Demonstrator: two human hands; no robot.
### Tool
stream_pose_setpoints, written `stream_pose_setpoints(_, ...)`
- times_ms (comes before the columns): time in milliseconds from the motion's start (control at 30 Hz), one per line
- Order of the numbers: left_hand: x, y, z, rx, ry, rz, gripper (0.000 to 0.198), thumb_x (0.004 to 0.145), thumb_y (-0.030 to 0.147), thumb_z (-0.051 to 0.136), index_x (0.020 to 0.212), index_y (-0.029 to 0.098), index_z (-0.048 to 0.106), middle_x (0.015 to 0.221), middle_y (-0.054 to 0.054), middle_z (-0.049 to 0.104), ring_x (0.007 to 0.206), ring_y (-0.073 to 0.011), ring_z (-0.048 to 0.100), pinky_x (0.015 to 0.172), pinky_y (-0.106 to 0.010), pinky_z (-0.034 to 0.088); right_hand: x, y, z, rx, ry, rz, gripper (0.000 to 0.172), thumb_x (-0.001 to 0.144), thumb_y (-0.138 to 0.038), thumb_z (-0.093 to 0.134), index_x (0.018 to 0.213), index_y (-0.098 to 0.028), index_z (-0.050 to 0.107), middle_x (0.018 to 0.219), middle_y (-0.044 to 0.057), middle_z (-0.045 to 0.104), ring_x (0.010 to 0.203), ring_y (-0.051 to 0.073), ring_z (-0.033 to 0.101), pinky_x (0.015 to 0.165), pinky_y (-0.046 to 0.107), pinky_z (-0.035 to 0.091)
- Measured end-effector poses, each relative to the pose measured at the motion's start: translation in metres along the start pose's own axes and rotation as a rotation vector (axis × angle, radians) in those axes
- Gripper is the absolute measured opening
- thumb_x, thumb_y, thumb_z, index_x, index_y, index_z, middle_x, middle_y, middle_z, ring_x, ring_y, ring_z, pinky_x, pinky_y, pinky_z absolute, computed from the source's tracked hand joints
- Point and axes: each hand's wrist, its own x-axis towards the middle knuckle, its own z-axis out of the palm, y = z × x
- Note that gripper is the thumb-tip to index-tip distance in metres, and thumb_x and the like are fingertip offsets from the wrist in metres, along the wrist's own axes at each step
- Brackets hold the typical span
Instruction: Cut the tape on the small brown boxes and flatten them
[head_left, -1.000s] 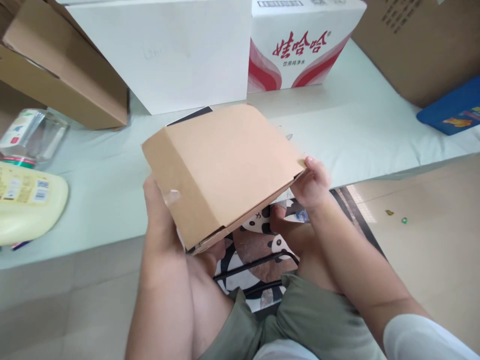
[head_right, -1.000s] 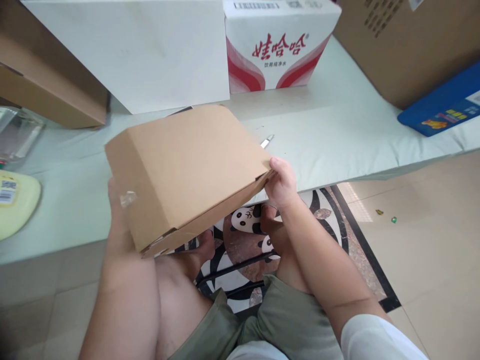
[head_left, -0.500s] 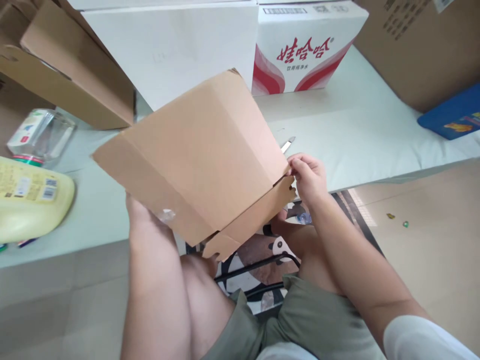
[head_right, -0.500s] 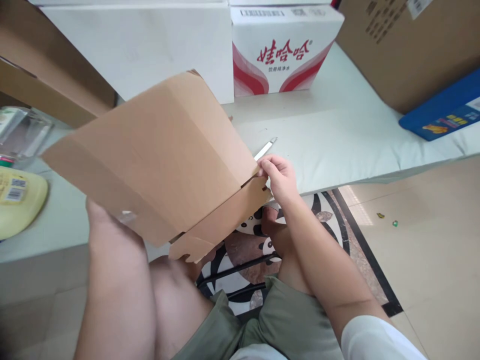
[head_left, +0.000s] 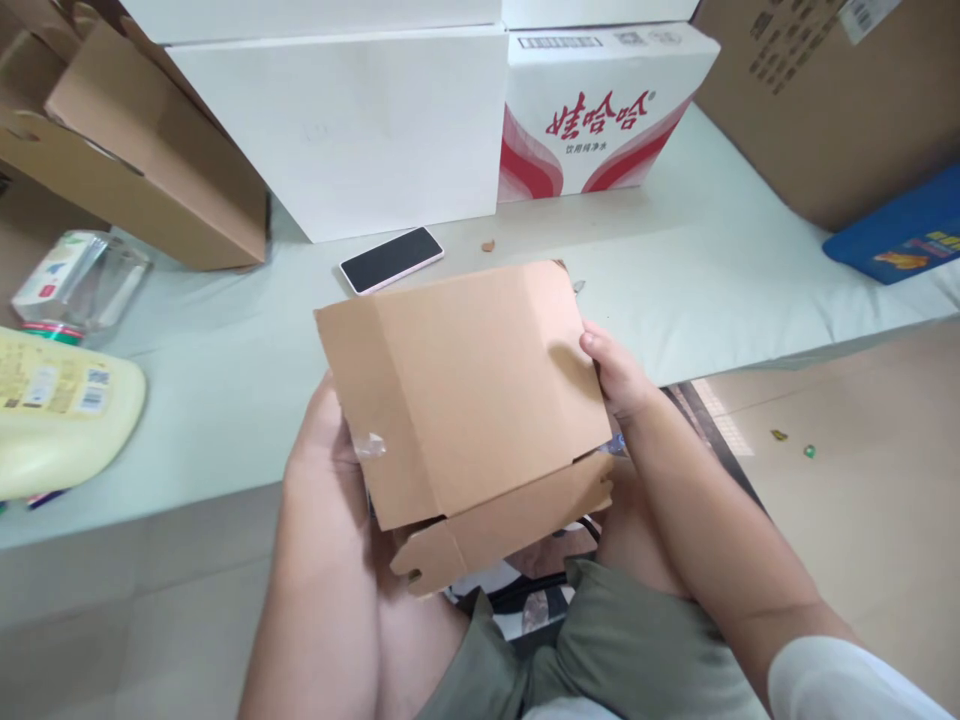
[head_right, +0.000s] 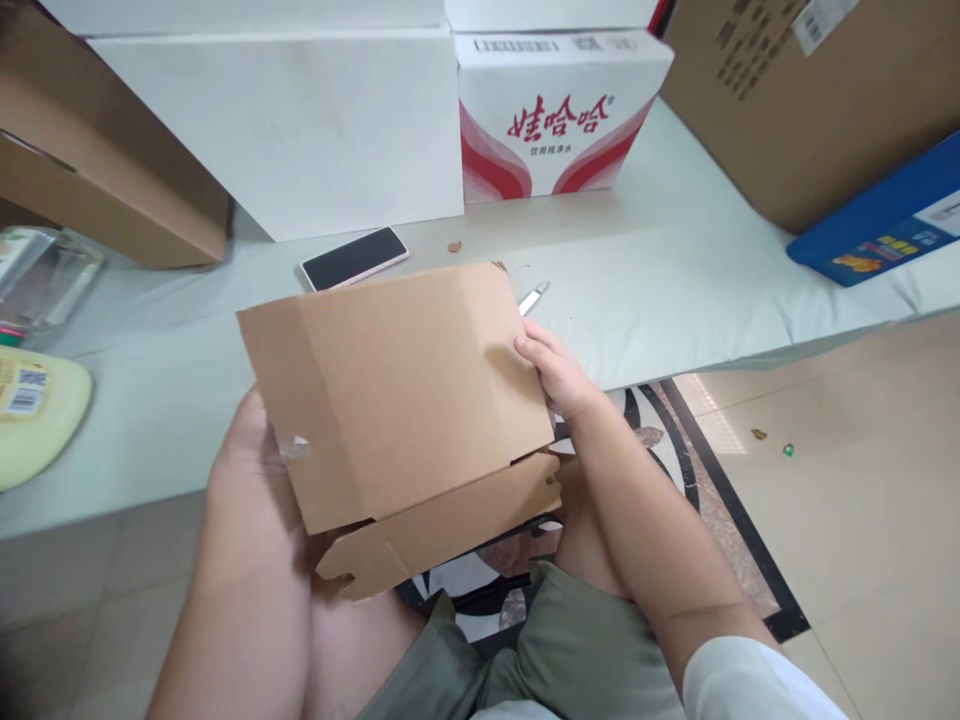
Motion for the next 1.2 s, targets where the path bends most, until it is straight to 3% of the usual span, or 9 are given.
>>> stream_pose_setpoints(133,0.004,-0.005,-0.005,-0.261,-0.059,-0.117,0.069,0.056,0.084,0.077,0.082,0.021,0.071,0.078,-0.011,0.078,0.076,-0.0330,0.077,0.058,-0.043,0.063,-0.001,-0.003,0.007,0.046,0.107,-0.006,0.053,0.074,-0.059,0.081,0.116,-0.031,0.066,0.107,0.003,0.079,0.093,0.027,0.077,0.080,0.044,0.064)
stream_pose_setpoints(300,0.003,-0.008,-0.009,-0.130,-0.067,-0.028,0.062,0.044,0.043,0.099,0.097,0.024,0.073,0.090,-0.006,0.080,0.067,-0.0243,0.074,0.049,-0.031,0.057,0.007,-0.003,0.005,0.098,0.269,-0.099,0.072,0.069,-0.048,0.087,0.129,-0.041,0.048,0.110,-0.004,0.076,0.083,0.020,0.075,0.075,0.037,0.063)
stream_pose_setpoints(467,0.027,-0.019,-0.028,-0.161,0.169,0.183,0.040,0.065,0.046,0.087,0.093,0.024,0.069,0.114,-0.009,0.078,0.116,-0.0297,0.072,0.081,-0.037,0.064,0.014,-0.005,-0.016,0.120,0.326,-0.100,0.048,0.077,-0.064,0.072,0.108,-0.031,0.057,0.101,0.000,0.074,0.079,0.019,0.072,0.072,0.035,0.060)
stream_pose_setpoints(567,0.042,-0.025,-0.035,-0.201,0.301,0.312,0.036,0.073,0.053,0.078,0.090,0.023,0.066,0.117,-0.010,0.077,0.131,-0.0285,0.064,0.099,-0.043,0.059,0.012,-0.005,-0.012,0.116,0.213,-0.121,0.061,0.078,-0.085,0.053,0.102,-0.029,0.059,0.093,0.002,0.073,0.081,0.022,0.072,0.069,0.038,0.060)
stream_pose_setpoints(667,0.045,-0.022,-0.026,-0.266,0.282,0.303,0.036,0.074,0.053,0.076,0.092,0.023,0.066,0.124,-0.010,0.075,0.136,-0.0283,0.060,0.107,-0.045,0.056,0.009,0.000,0.009,0.073,0.119,-0.044,0.062,0.069,-0.084,0.067,0.099,-0.029,0.058,0.074,-0.002,0.067,0.060,0.016,0.063,0.050,0.029,0.051)
stream_pose_setpoints(833,0.034,-0.011,-0.007,-0.481,0.131,0.182,0.031,0.077,0.052,0.065,0.097,0.028,0.068,0.125,-0.007,0.073,0.122,-0.0265,0.066,0.089,-0.040,0.060,0.006,0.001,0.026,0.110,0.248,-0.071,0.046,0.069,-0.055,0.085,0.079,-0.025,0.051,0.051,-0.011,0.044,0.037,0.005,0.031,0.033,0.021,0.027)
stream_pose_setpoints(933,0.034,-0.011,-0.011,-0.591,0.176,0.086,0.028,0.077,0.049,0.060,0.096,0.030,0.065,0.113,-0.006,0.073,0.101,-0.0226,0.070,0.076,-0.035,0.058,-0.003,-0.014,-0.001,0.150,0.364,-0.095,0.041,0.069,-0.045,0.087,0.078,-0.024,0.053,0.049,-0.012,0.046,0.033,0.003,0.032,0.029,0.018,0.025)
stream_pose_setpoints(1067,0.038,-0.013,-0.020,-0.610,0.188,0.028,0.024,0.073,0.045,0.061,0.090,0.029,0.062,0.080,-0.004,0.063,0.069,-0.0179,0.061,0.062,-0.032,0.052,-0.029,-0.052,-0.063,0.016,0.755,-0.328,0.023,0.074,-0.021,0.084,0.075,-0.027,0.062,0.058,-0.011,0.066,0.031,0.001,0.045,0.029,0.018,0.026)
stream_pose_setpoints(1200,0.036,-0.007,-0.014,-0.660,0.151,0.011,0.020,0.070,0.041,0.063,0.080,0.025,0.060,0.069,0.000,0.049,0.056,-0.0120,0.048,0.054,-0.027,0.046,-0.056,-0.102,-0.112,-0.064,0.891,-0.429,0.035,0.084,0.000,0.064,0.062,-0.027,0.062,0.050,-0.011,0.064,0.030,-0.003,0.049,0.031,0.023,0.025)
